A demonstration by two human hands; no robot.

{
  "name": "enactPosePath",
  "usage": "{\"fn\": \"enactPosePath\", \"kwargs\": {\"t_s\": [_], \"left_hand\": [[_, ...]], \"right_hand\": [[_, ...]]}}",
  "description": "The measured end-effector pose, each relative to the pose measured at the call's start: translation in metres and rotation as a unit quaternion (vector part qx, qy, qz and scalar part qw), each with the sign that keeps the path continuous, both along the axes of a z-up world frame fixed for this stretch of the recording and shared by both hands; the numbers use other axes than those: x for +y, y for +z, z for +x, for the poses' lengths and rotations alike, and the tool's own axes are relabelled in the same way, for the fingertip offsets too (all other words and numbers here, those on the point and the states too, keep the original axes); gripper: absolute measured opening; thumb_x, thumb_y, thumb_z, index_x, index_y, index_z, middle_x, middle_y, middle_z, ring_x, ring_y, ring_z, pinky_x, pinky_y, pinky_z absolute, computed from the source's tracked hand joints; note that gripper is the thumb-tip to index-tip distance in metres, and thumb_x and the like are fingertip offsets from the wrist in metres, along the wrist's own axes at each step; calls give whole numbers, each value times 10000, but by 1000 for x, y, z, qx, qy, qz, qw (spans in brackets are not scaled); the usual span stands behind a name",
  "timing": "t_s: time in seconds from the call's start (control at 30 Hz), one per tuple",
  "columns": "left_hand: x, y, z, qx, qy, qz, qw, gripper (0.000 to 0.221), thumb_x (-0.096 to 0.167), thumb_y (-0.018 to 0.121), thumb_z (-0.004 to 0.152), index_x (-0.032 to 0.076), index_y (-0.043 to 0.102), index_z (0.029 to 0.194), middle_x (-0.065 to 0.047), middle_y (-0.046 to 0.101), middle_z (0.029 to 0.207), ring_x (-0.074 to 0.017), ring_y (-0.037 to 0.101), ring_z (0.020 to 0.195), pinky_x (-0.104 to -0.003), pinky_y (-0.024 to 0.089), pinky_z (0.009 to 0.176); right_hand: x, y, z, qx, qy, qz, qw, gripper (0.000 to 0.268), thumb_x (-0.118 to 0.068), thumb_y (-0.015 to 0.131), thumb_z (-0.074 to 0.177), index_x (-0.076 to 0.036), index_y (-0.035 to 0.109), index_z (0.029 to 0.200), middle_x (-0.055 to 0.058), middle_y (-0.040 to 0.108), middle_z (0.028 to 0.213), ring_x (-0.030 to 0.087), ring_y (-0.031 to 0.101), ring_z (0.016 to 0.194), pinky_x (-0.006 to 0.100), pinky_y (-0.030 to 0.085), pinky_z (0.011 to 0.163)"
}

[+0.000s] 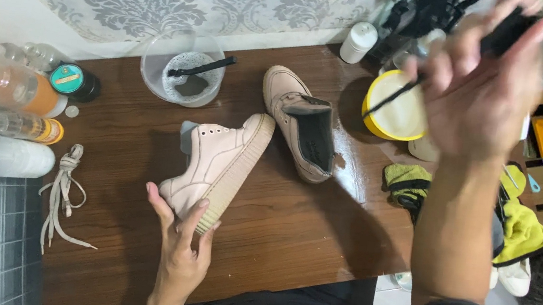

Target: Scrubbing and cleaning the soles of a pair of shoes using a brush and a cloth on a workbench.

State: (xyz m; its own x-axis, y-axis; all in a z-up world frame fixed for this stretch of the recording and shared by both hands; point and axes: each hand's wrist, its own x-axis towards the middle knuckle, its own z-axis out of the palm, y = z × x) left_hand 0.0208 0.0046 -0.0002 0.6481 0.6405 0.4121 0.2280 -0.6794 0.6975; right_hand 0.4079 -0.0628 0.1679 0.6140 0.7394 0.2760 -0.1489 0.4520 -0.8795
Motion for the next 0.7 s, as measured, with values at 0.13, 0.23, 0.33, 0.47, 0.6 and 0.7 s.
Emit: {"fn": "enactPosePath", "kwargs": {"t_s": [0.13, 0.23, 0.33, 0.47, 0.6, 0.7], "left_hand": [[-1, 0, 0, 25, 5, 27, 999, 753, -98, 740, 873, 174, 414, 1494, -411, -152, 1637, -617, -60, 1564, -652, 273, 1293], [-2, -1, -4, 59, 18, 86, 994, 711, -109, 725, 883, 130, 440, 1490, -412, -61, 1643, -640, 94, 1549, -603, 432, 1223], [1, 10, -6, 85, 43, 163, 982, 620, -61, 735, 884, 71, 499, 1443, -396, 164, 1609, -610, 387, 1426, -542, 561, 1097], [4, 3, -15, 103, 123, 230, 960, 660, 282, 914, 790, 101, 654, 1368, -194, 456, 1414, -289, 509, 1047, -403, 481, 883], [10, 39, -8, 120, 154, 211, 958, 714, 614, 723, 847, 56, 654, 1287, -176, 621, 1370, -321, 591, 1212, -454, 361, 1061], [25, 51, -15, 5, 149, 124, 981, 808, 678, 780, 743, 62, 627, 1242, -93, 706, 1245, -356, 546, 1315, -460, 225, 1169]], "right_hand": [[-5, -18, -31, 88, 196, 71, 974, 353, -520, 378, 1092, -214, 548, 1138, -60, 340, 785, 57, 291, 628, 202, 296, 559], [-14, -31, -48, 165, 264, 121, 943, 384, -421, 297, 1163, -123, 535, 1211, -14, 386, 848, 93, 333, 677, 236, 354, 622], [-23, -40, -57, 229, 293, 130, 919, 343, -348, 323, 1173, -81, 521, 1257, 26, 413, 888, 130, 371, 731, 271, 367, 681], [-38, -49, -71, 253, 274, 97, 923, 313, -235, 579, 1061, -18, 542, 1284, 97, 502, 921, 187, 466, 802, 306, 388, 709], [-70, -94, -105, 306, 259, 70, 913, 356, -193, 632, 1046, 39, 550, 1303, 124, 505, 971, 201, 442, 836, 295, 377, 762], [-95, -151, -144, 230, 162, -53, 958, 369, -196, 539, 1027, 38, 509, 1311, 163, 574, 996, 188, 560, 778, 358, 488, 744]]}}
